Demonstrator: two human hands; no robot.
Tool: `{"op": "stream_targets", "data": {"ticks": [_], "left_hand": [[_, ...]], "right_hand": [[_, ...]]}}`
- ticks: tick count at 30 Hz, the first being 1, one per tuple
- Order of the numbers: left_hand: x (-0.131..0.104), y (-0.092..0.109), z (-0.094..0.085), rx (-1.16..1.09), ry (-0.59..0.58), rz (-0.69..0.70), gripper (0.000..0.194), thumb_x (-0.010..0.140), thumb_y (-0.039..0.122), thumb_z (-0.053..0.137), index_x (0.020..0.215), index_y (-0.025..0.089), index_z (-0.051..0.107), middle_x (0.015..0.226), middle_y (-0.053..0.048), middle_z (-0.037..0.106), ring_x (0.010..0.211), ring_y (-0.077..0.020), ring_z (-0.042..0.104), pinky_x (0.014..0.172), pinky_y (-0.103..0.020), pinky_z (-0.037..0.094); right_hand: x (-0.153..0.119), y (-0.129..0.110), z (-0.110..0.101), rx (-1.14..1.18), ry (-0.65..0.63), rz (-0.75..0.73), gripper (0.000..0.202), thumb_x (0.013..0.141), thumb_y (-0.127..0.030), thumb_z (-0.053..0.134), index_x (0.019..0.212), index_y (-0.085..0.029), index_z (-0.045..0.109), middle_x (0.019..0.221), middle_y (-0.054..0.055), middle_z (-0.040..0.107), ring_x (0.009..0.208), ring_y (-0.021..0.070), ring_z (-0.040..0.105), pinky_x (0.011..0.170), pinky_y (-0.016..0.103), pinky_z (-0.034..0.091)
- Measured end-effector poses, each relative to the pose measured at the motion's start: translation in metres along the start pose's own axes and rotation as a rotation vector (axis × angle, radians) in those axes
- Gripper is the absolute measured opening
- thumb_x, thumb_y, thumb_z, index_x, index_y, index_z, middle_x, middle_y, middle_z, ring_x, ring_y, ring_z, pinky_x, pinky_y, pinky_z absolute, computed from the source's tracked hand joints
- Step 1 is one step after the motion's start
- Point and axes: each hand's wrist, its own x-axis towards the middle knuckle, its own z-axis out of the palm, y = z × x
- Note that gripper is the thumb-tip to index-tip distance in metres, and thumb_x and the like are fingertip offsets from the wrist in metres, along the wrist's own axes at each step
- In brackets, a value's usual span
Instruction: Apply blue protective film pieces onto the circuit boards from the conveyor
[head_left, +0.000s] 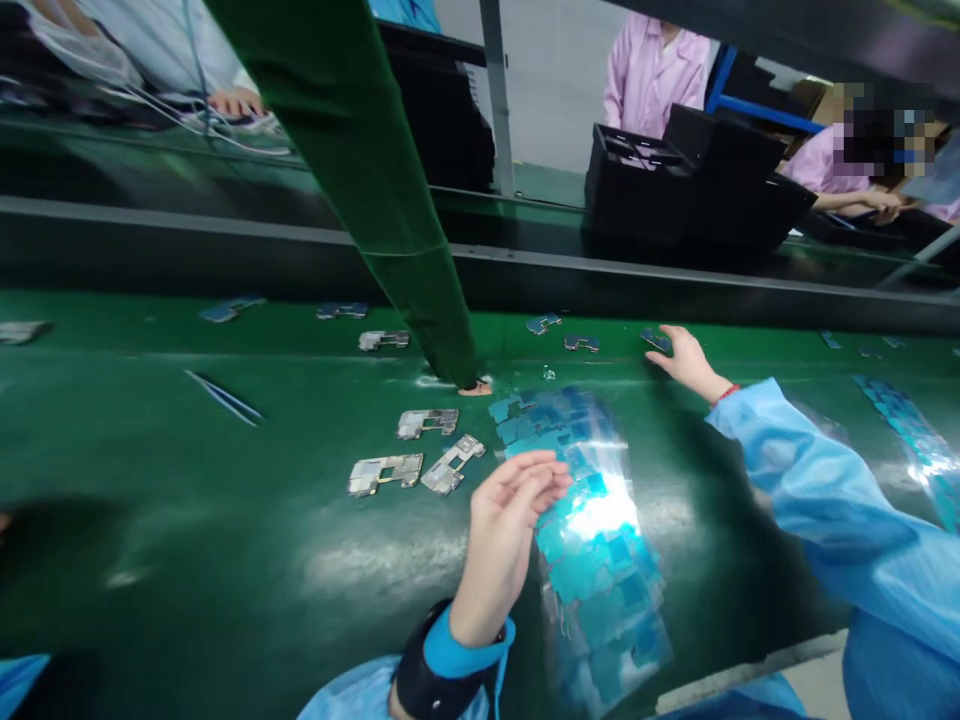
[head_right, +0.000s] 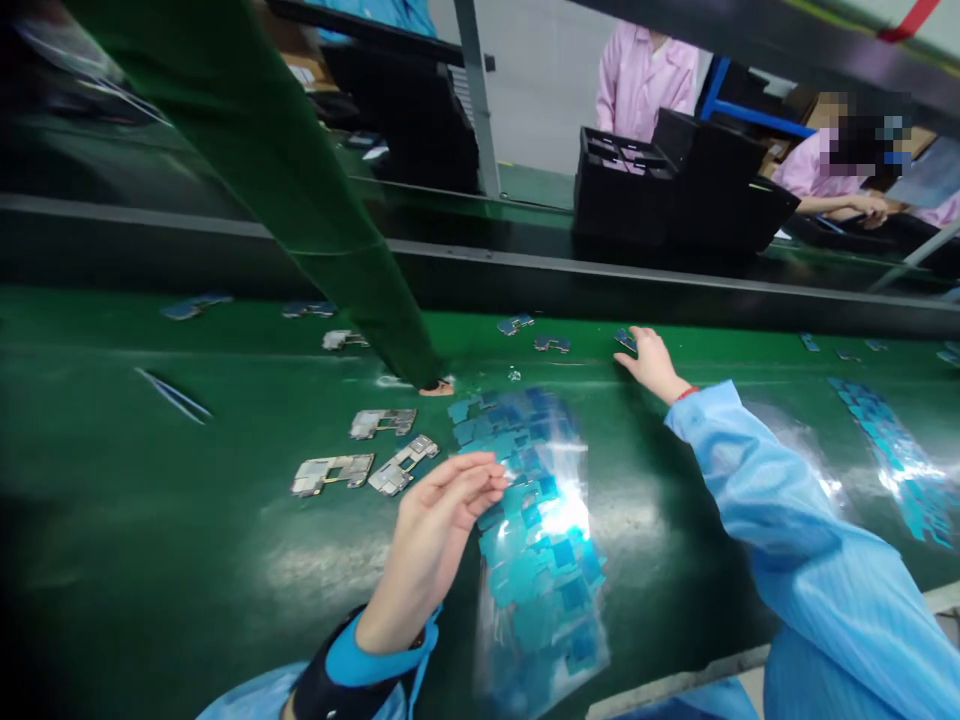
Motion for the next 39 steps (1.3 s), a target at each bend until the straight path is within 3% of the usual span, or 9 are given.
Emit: {"op": "stream_targets", "data": {"ticks": [5, 8, 12, 14, 19, 24, 28, 31, 39], "left_hand": [[0.01, 0.01, -0.008, -0.032, 0.105, 0.059, 0.015, 0.059, 0.019, 0.073, 0.074, 0.016, 0.07, 0.066, -0.002, 0.07, 0.062, -0.0139, 0.065, 0.062, -0.024, 0.053], [0.013, 0.009, -0.009, 0.033, 0.13, 0.092, 0.015, 0.061, 0.022, 0.07, 0.075, 0.016, 0.068, 0.067, -0.002, 0.069, 0.065, -0.0152, 0.065, 0.064, -0.026, 0.053], [0.013, 0.006, -0.01, 0.243, 0.122, 0.179, 0.012, 0.067, 0.025, 0.069, 0.076, 0.018, 0.069, 0.076, -0.003, 0.07, 0.074, -0.0175, 0.064, 0.069, -0.027, 0.05], [0.011, 0.006, -0.01, 0.38, 0.095, 0.22, 0.005, 0.067, 0.024, 0.071, 0.068, 0.019, 0.07, 0.075, -0.002, 0.068, 0.072, -0.0168, 0.06, 0.068, -0.024, 0.047], [0.007, 0.005, -0.007, 0.565, -0.073, 0.192, 0.023, 0.075, 0.034, 0.069, 0.058, 0.019, 0.072, 0.063, -0.004, 0.067, 0.061, -0.0176, 0.058, 0.059, -0.025, 0.044], [0.006, 0.001, -0.001, 0.41, -0.212, 0.034, 0.02, 0.075, 0.037, 0.068, 0.078, 0.019, 0.077, 0.086, -0.008, 0.076, 0.088, -0.0248, 0.067, 0.079, -0.03, 0.05], [0.003, 0.0, 0.001, 0.292, -0.195, -0.015, 0.019, 0.077, 0.034, 0.069, 0.081, 0.017, 0.076, 0.088, -0.008, 0.077, 0.091, -0.0231, 0.068, 0.081, -0.027, 0.05], [0.0, -0.003, 0.001, 0.091, -0.194, -0.141, 0.019, 0.075, 0.033, 0.073, 0.084, 0.017, 0.075, 0.088, -0.008, 0.078, 0.086, -0.0193, 0.069, 0.076, -0.024, 0.05], [0.004, -0.008, -0.001, -0.094, -0.149, -0.223, 0.018, 0.073, 0.031, 0.077, 0.079, 0.016, 0.068, 0.082, -0.007, 0.077, 0.078, -0.0176, 0.072, 0.069, -0.023, 0.053]], "right_hand": [[-0.09, -0.065, 0.022, 0.085, -0.309, -0.354, 0.076, 0.075, -0.051, 0.07, 0.139, -0.019, 0.045, 0.149, 0.012, 0.041, 0.138, 0.0249, 0.038, 0.113, 0.039, 0.036], [-0.132, -0.082, 0.034, 0.121, -0.49, -0.531, 0.068, 0.084, -0.051, 0.06, 0.142, -0.019, 0.041, 0.151, 0.014, 0.037, 0.141, 0.0285, 0.032, 0.112, 0.051, 0.033], [-0.143, -0.074, 0.036, 0.244, -0.354, -0.5, 0.035, 0.094, -0.032, 0.051, 0.125, -0.018, 0.059, 0.138, 0.013, 0.054, 0.134, 0.0228, 0.045, 0.111, 0.045, 0.037], [-0.14, -0.071, 0.032, 0.324, -0.286, -0.457, 0.033, 0.093, -0.029, 0.052, 0.124, -0.019, 0.06, 0.131, 0.013, 0.06, 0.127, 0.0212, 0.052, 0.108, 0.042, 0.042], [-0.137, -0.081, 0.019, 0.408, -0.211, -0.379, 0.036, 0.092, -0.026, 0.054, 0.128, -0.023, 0.057, 0.126, 0.011, 0.064, 0.119, 0.0209, 0.058, 0.101, 0.04, 0.049], [-0.136, -0.091, 0.01, 0.383, -0.238, -0.518, 0.047, 0.09, -0.03, 0.058, 0.135, -0.022, 0.049, 0.133, 0.014, 0.058, 0.125, 0.0223, 0.052, 0.105, 0.043, 0.045], [-0.132, -0.096, 0.001, 0.432, -0.304, -0.452, 0.058, 0.082, -0.038, 0.067, 0.134, -0.021, 0.05, 0.134, 0.014, 0.056, 0.125, 0.024, 0.052, 0.104, 0.043, 0.046], [-0.131, -0.098, 0.002, 0.455, -0.181, -0.453, 0.037, 0.087, -0.028, 0.063, 0.123, -0.022, 0.059, 0.123, 0.012, 0.064, 0.116, 0.0218, 0.059, 0.098, 0.04, 0.051], [-0.127, -0.091, 0.025, 0.065, 0.171, -0.761, 0.033, 0.083, -0.016, 0.067, 0.116, -0.02, 0.063, 0.11, 0.012, 0.072, 0.108, 0.0263, 0.065, 0.093, 0.046, 0.052]]}}
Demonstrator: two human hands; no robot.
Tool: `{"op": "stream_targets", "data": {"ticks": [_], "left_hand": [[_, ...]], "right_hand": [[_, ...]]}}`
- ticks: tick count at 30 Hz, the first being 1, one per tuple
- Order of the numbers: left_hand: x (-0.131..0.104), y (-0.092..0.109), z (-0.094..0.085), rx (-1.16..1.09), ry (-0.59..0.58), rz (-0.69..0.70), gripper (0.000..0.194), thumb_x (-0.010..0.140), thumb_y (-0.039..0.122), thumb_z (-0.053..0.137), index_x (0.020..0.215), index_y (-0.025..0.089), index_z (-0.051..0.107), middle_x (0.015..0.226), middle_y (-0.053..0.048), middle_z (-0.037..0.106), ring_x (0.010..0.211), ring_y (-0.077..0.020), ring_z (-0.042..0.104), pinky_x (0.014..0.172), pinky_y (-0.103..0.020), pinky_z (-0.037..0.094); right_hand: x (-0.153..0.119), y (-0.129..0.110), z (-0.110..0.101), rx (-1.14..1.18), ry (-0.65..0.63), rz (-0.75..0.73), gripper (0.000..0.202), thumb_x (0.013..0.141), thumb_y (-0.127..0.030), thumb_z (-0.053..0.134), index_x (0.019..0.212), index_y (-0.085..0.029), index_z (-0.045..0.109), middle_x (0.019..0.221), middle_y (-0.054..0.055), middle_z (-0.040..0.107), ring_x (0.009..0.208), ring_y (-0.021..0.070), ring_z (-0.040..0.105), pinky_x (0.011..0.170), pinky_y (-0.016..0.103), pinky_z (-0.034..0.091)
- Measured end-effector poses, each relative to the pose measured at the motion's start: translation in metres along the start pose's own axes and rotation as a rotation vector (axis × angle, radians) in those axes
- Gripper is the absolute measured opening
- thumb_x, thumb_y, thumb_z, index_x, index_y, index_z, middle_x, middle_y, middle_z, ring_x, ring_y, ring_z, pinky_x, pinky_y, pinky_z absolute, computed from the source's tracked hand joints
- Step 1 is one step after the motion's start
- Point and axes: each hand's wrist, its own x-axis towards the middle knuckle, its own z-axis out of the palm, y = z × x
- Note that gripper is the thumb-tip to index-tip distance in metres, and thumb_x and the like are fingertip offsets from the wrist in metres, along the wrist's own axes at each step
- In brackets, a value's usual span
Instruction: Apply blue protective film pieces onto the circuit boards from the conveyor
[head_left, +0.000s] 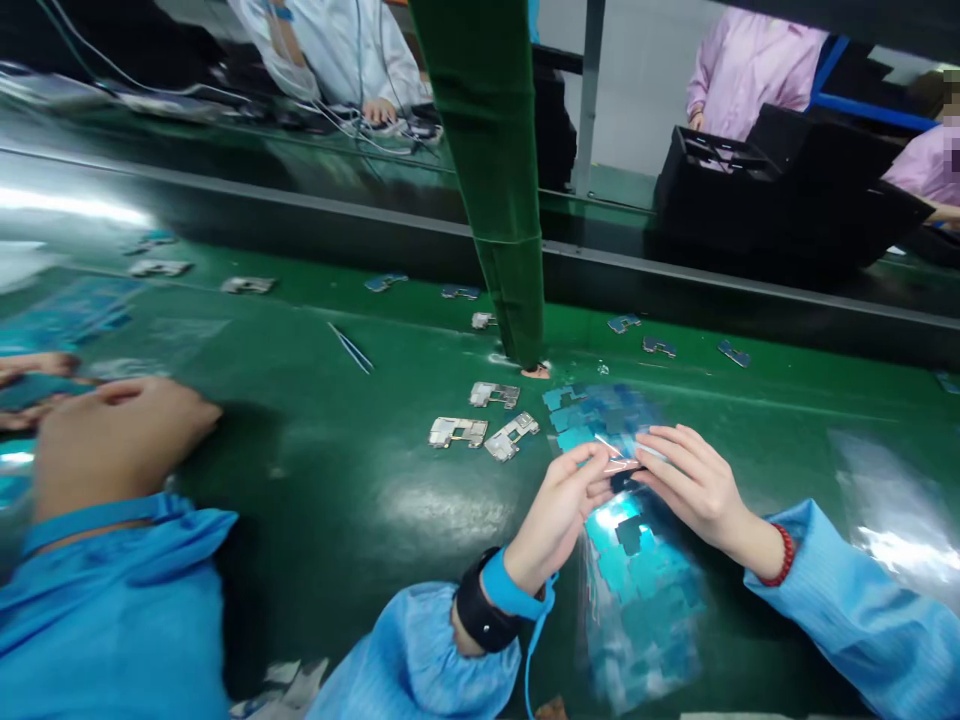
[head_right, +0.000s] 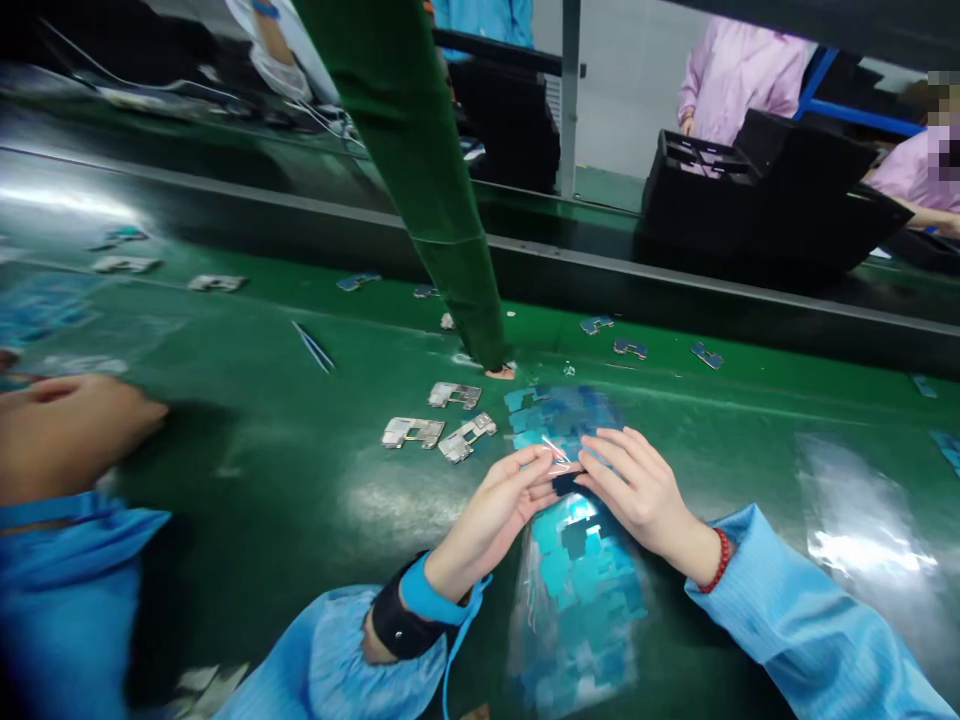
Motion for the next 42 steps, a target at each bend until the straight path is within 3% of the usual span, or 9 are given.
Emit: {"op": "stream_targets", "data": {"ticks": [6, 14, 16, 21, 23, 26, 28, 32, 42], "left_hand": [[0.004, 0.0, -0.005, -0.083, 0.03, -0.062, 0.003, 0.079, 0.016, 0.067, 0.077, 0.014, 0.066, 0.079, -0.006, 0.074, 0.075, -0.0178, 0.072, 0.075, -0.032, 0.057], [0.009, 0.001, -0.008, -0.026, 0.078, -0.052, 0.01, 0.085, 0.009, 0.055, 0.081, 0.014, 0.062, 0.078, -0.006, 0.073, 0.073, -0.0167, 0.072, 0.075, -0.035, 0.058], [0.011, -0.001, -0.009, 0.026, 0.087, -0.013, 0.004, 0.085, 0.015, 0.056, 0.082, 0.015, 0.06, 0.079, -0.007, 0.074, 0.077, -0.0184, 0.072, 0.078, -0.035, 0.057], [0.012, -0.009, -0.008, 0.25, 0.167, 0.141, 0.031, 0.078, 0.026, 0.067, 0.107, 0.017, 0.06, 0.082, -0.005, 0.073, 0.085, -0.0229, 0.07, 0.086, -0.039, 0.051], [0.008, -0.01, -0.006, 0.387, 0.208, 0.276, 0.04, 0.077, 0.025, 0.067, 0.116, 0.018, 0.058, 0.101, -0.007, 0.07, 0.101, -0.0232, 0.064, 0.094, -0.038, 0.046], [-0.001, -0.007, -0.005, 0.709, 0.204, 0.594, 0.026, 0.085, 0.028, 0.057, 0.109, 0.018, 0.062, 0.115, -0.009, 0.063, 0.109, -0.0219, 0.057, 0.092, -0.033, 0.044], [-0.006, -0.004, -0.005, 0.842, 0.163, 0.695, 0.016, 0.087, 0.029, 0.054, 0.092, 0.018, 0.065, 0.096, -0.006, 0.065, 0.091, -0.0198, 0.06, 0.081, -0.03, 0.046], [-0.007, -0.001, -0.006, 0.824, 0.159, 0.655, 0.02, 0.086, 0.03, 0.056, 0.07, 0.019, 0.059, 0.065, 0.002, 0.055, 0.063, -0.0141, 0.053, 0.062, -0.025, 0.043], [0.001, -0.003, -0.007, 0.781, 0.216, 0.636, 0.026, 0.091, 0.035, 0.048, 0.079, 0.016, 0.06, 0.07, -0.002, 0.063, 0.067, -0.0166, 0.063, 0.064, -0.025, 0.053]], "right_hand": [[0.002, 0.004, 0.002, -0.154, -0.039, -0.214, 0.021, 0.086, -0.015, 0.063, 0.106, -0.01, 0.066, 0.104, 0.013, 0.074, 0.097, 0.0226, 0.069, 0.094, 0.041, 0.053], [0.007, 0.002, 0.002, -0.122, -0.032, -0.321, 0.023, 0.093, -0.013, 0.047, 0.106, -0.014, 0.066, 0.11, 0.013, 0.072, 0.108, 0.0216, 0.066, 0.094, 0.039, 0.053], [0.012, -0.004, -0.002, 0.05, -0.003, -0.204, 0.017, 0.091, -0.013, 0.053, 0.1, -0.016, 0.067, 0.107, 0.012, 0.073, 0.103, 0.0211, 0.068, 0.094, 0.04, 0.052], [0.034, -0.013, -0.025, 0.694, -0.057, 0.624, 0.009, 0.085, -0.026, 0.063, 0.082, -0.018, 0.064, 0.085, 0.006, 0.071, 0.079, 0.0158, 0.068, 0.072, 0.029, 0.056], [0.042, -0.01, -0.03, 0.832, -0.14, 0.803, 0.015, 0.083, -0.032, 0.065, 0.08, -0.017, 0.063, 0.076, 0.003, 0.067, 0.068, 0.013, 0.064, 0.063, 0.025, 0.053], [0.05, -0.004, -0.027, 0.917, -0.225, 0.841, 0.019, 0.08, -0.034, 0.068, 0.078, -0.016, 0.063, 0.071, 0.001, 0.064, 0.063, 0.0106, 0.059, 0.063, 0.024, 0.05], [0.053, -0.002, -0.021, 0.925, -0.279, 0.812, 0.02, 0.078, -0.035, 0.069, 0.076, -0.015, 0.064, 0.069, 0.0, 0.064, 0.062, 0.0105, 0.058, 0.064, 0.025, 0.049], [0.054, 0.005, -0.014, 0.926, -0.323, 0.832, 0.024, 0.075, -0.036, 0.071, 0.087, -0.015, 0.068, 0.079, 0.003, 0.068, 0.071, 0.0134, 0.063, 0.072, 0.029, 0.052], [0.051, 0.019, -0.017, 0.915, -0.31, 0.911, 0.027, 0.069, -0.042, 0.074, 0.071, -0.015, 0.069, 0.081, 0.006, 0.071, 0.073, 0.0161, 0.065, 0.072, 0.031, 0.053]]}}
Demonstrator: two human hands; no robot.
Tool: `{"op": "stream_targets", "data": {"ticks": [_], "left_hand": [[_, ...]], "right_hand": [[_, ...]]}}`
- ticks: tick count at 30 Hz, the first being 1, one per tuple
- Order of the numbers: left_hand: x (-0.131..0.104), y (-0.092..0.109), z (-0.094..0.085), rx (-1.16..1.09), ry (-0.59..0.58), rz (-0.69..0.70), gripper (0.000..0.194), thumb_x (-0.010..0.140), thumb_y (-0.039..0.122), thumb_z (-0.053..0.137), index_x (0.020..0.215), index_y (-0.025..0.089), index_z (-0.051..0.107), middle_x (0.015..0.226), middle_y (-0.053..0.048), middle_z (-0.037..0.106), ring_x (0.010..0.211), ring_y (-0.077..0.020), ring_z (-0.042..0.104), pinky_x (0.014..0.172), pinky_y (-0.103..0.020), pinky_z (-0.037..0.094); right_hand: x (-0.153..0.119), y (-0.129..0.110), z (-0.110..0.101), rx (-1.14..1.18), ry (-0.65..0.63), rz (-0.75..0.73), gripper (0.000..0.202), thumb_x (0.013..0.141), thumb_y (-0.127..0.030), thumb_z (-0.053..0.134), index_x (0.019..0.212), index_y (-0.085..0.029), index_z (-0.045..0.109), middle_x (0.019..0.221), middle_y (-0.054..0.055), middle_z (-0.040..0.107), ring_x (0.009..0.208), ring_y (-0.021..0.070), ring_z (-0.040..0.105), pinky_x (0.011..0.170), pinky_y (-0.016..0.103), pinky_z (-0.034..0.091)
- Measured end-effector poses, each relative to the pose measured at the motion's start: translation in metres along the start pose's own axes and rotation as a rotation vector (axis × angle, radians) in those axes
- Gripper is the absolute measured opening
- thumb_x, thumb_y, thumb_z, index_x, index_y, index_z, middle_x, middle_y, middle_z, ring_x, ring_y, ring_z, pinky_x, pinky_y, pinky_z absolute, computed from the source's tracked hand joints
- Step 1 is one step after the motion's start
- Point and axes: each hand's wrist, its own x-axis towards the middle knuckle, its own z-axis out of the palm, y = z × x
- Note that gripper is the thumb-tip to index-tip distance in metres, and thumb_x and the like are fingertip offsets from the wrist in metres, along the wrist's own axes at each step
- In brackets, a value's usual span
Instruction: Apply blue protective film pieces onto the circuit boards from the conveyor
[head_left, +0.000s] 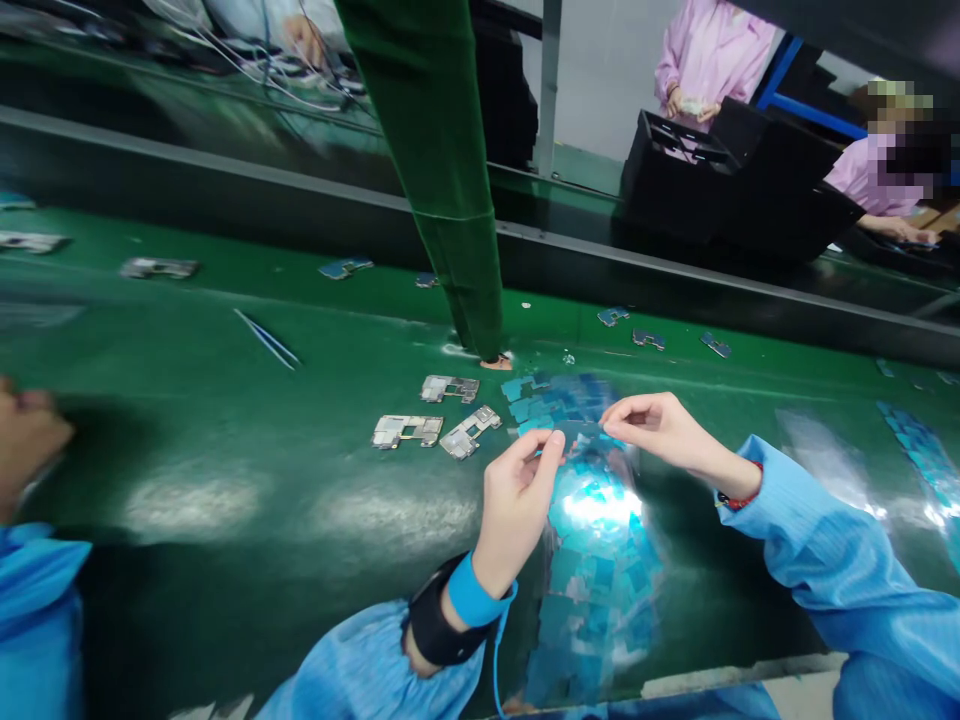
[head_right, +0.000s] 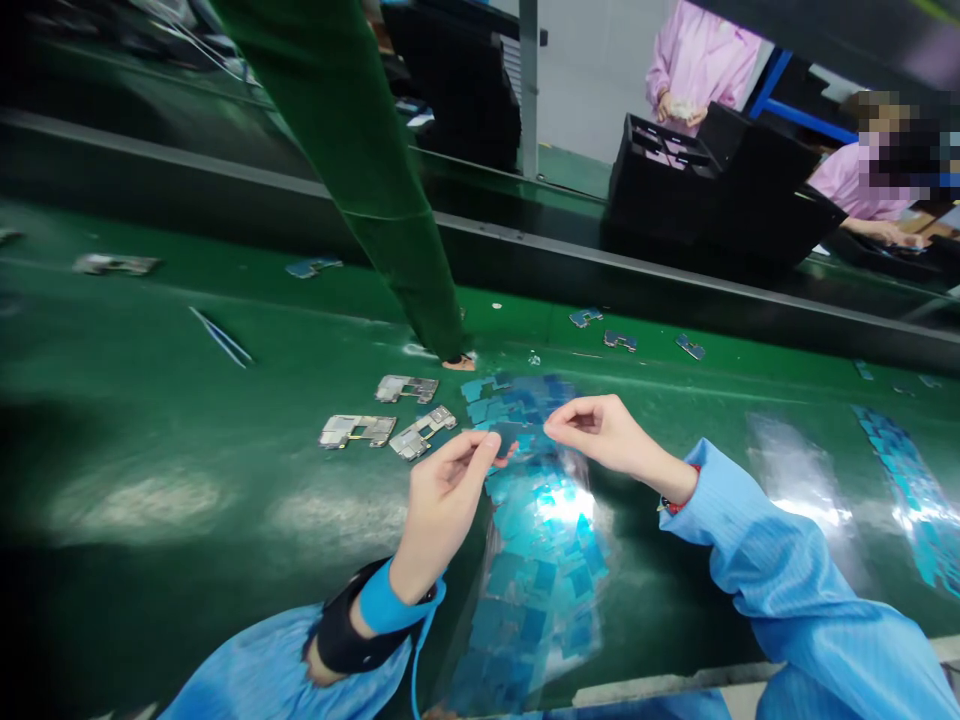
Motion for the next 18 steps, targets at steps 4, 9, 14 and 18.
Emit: {"op": "stream_targets", "data": {"ticks": [4, 9, 14, 18], "left_hand": [[-0.002, -0.01, 0.003, 0.108, -0.079, 0.093, 0.034, 0.091, 0.027, 0.048, 0.121, 0.014, 0.058, 0.101, -0.012, 0.072, 0.095, -0.0233, 0.068, 0.086, -0.038, 0.054], [-0.005, -0.024, 0.009, 0.642, -0.272, 0.249, 0.038, 0.088, 0.019, 0.051, 0.124, 0.017, 0.062, 0.144, -0.016, 0.049, 0.14, -0.0417, 0.027, 0.106, -0.068, 0.026], [-0.004, -0.035, 0.013, 1.015, -0.148, 0.238, 0.045, 0.094, 0.03, 0.045, 0.134, 0.011, 0.053, 0.15, -0.024, 0.036, 0.14, -0.0469, 0.02, 0.1, -0.069, 0.033], [-0.006, -0.038, 0.014, 0.995, -0.122, 0.249, 0.048, 0.095, 0.034, 0.043, 0.135, 0.009, 0.051, 0.15, -0.027, 0.034, 0.14, -0.0464, 0.02, 0.1, -0.067, 0.035]], "right_hand": [[0.022, -0.004, -0.01, -0.04, 0.122, -0.071, 0.028, 0.069, -0.042, 0.073, 0.071, -0.015, 0.067, 0.077, 0.004, 0.069, 0.071, 0.015, 0.062, 0.07, 0.03, 0.051], [0.103, 0.0, -0.03, -0.098, 0.328, -0.095, 0.022, 0.078, -0.035, 0.068, 0.075, -0.014, 0.064, 0.069, 0.0, 0.062, 0.061, 0.0105, 0.056, 0.062, 0.026, 0.048], [0.196, 0.012, -0.012, -0.121, 0.393, -0.028, 0.026, 0.092, -0.034, 0.056, 0.108, -0.014, 0.059, 0.102, 0.006, 0.064, 0.084, 0.0151, 0.064, 0.073, 0.033, 0.055], [0.239, 0.024, 0.029, -0.127, 0.346, -0.055, 0.031, 0.092, -0.033, 0.055, 0.117, -0.015, 0.056, 0.114, 0.008, 0.061, 0.095, 0.0187, 0.063, 0.081, 0.039, 0.055]]}}
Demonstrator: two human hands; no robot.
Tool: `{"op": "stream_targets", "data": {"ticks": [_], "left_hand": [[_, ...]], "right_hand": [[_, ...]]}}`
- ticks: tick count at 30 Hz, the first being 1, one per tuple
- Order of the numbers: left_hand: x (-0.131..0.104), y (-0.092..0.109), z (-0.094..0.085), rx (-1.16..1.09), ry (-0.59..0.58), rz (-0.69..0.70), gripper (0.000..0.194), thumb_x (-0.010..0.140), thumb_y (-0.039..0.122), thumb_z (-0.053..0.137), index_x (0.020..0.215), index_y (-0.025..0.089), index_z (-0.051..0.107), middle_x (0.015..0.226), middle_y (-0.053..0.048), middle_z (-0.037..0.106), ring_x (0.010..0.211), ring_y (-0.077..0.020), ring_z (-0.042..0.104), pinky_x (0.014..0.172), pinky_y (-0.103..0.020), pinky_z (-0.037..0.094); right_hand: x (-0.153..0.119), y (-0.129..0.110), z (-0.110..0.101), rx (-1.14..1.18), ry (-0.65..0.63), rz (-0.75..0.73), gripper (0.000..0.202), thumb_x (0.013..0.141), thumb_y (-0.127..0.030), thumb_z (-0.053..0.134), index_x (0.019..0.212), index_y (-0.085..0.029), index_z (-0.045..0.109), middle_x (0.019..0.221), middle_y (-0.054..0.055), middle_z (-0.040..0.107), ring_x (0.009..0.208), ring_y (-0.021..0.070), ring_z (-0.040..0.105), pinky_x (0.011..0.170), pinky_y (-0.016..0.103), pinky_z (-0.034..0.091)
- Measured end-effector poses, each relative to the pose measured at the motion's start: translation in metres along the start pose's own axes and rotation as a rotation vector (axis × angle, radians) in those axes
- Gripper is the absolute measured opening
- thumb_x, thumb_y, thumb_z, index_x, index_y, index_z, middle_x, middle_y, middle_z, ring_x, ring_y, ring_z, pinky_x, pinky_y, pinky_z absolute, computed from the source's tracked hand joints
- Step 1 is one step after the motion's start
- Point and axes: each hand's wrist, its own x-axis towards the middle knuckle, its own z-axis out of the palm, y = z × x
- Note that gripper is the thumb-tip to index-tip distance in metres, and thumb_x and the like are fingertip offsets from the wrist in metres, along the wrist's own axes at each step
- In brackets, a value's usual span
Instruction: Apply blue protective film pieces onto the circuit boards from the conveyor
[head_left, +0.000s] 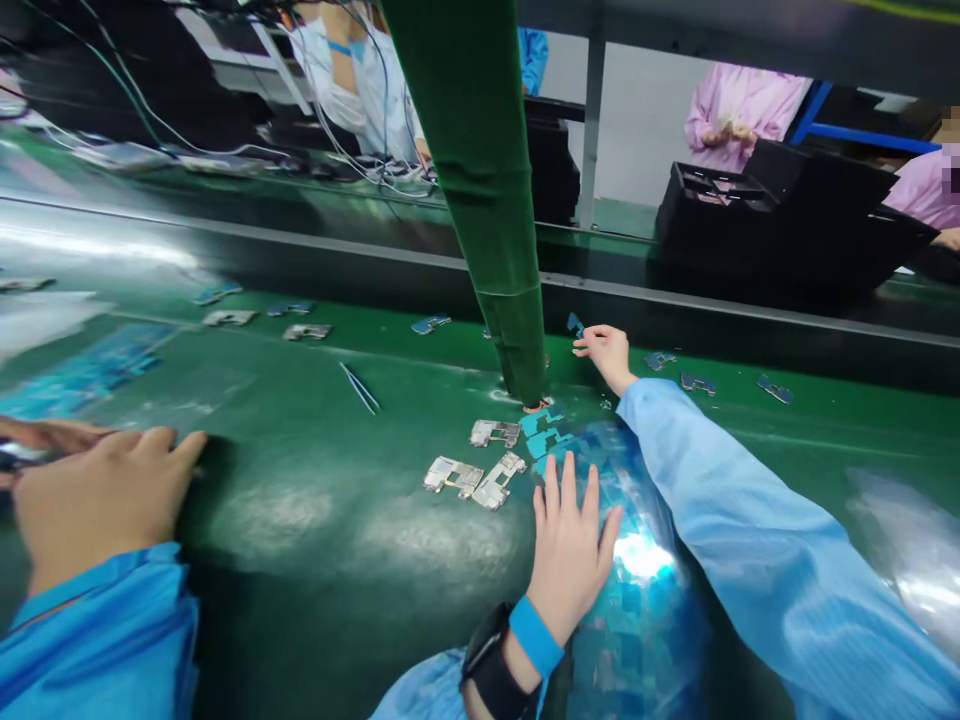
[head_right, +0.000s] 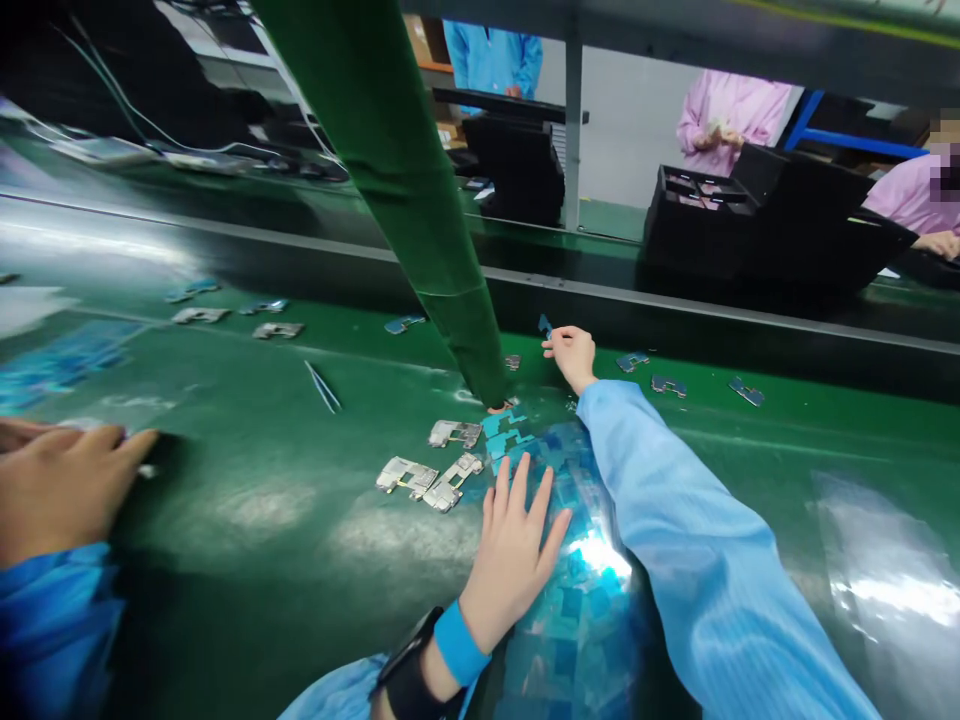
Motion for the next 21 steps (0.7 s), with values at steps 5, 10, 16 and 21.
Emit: {"op": "stream_targets", "data": {"ticks": [5, 10, 16, 21], "left_hand": [[-0.003, 0.002, -0.003, -0.074, -0.061, -0.003, 0.049, 0.096, 0.035, 0.039, 0.138, 0.011, 0.048, 0.152, -0.026, 0.032, 0.142, -0.0416, 0.017, 0.104, -0.065, 0.033], [-0.004, 0.002, -0.003, -0.104, -0.067, -0.003, 0.049, 0.096, 0.036, 0.039, 0.138, 0.012, 0.048, 0.152, -0.025, 0.032, 0.143, -0.0402, 0.015, 0.104, -0.064, 0.032], [-0.004, 0.0, 0.001, -0.103, -0.048, 0.005, 0.047, 0.096, 0.034, 0.04, 0.137, 0.012, 0.048, 0.15, -0.024, 0.036, 0.142, -0.0398, 0.021, 0.103, -0.064, 0.034], [0.001, 0.0, -0.004, -0.332, 0.031, -0.034, 0.043, 0.093, 0.029, 0.044, 0.13, 0.011, 0.055, 0.147, -0.023, 0.042, 0.142, -0.0383, 0.024, 0.108, -0.064, 0.027]], "right_hand": [[0.003, 0.01, 0.039, -0.048, -0.098, -0.129, 0.03, 0.092, -0.033, 0.056, 0.116, -0.016, 0.057, 0.117, 0.008, 0.061, 0.1, 0.02, 0.062, 0.086, 0.041, 0.053], [-0.002, 0.019, 0.039, -0.093, -0.199, -0.268, 0.034, 0.091, -0.031, 0.058, 0.121, -0.016, 0.055, 0.123, 0.009, 0.058, 0.108, 0.0227, 0.059, 0.091, 0.045, 0.051], [-0.005, 0.022, 0.03, -0.125, -0.219, -0.31, 0.03, 0.092, -0.032, 0.056, 0.118, -0.016, 0.057, 0.119, 0.009, 0.06, 0.102, 0.0204, 0.061, 0.086, 0.042, 0.053], [-0.006, 0.016, 0.006, -0.099, -0.128, -0.32, 0.026, 0.091, -0.031, 0.058, 0.112, -0.015, 0.059, 0.11, 0.007, 0.063, 0.095, 0.0181, 0.064, 0.083, 0.039, 0.055]]}}
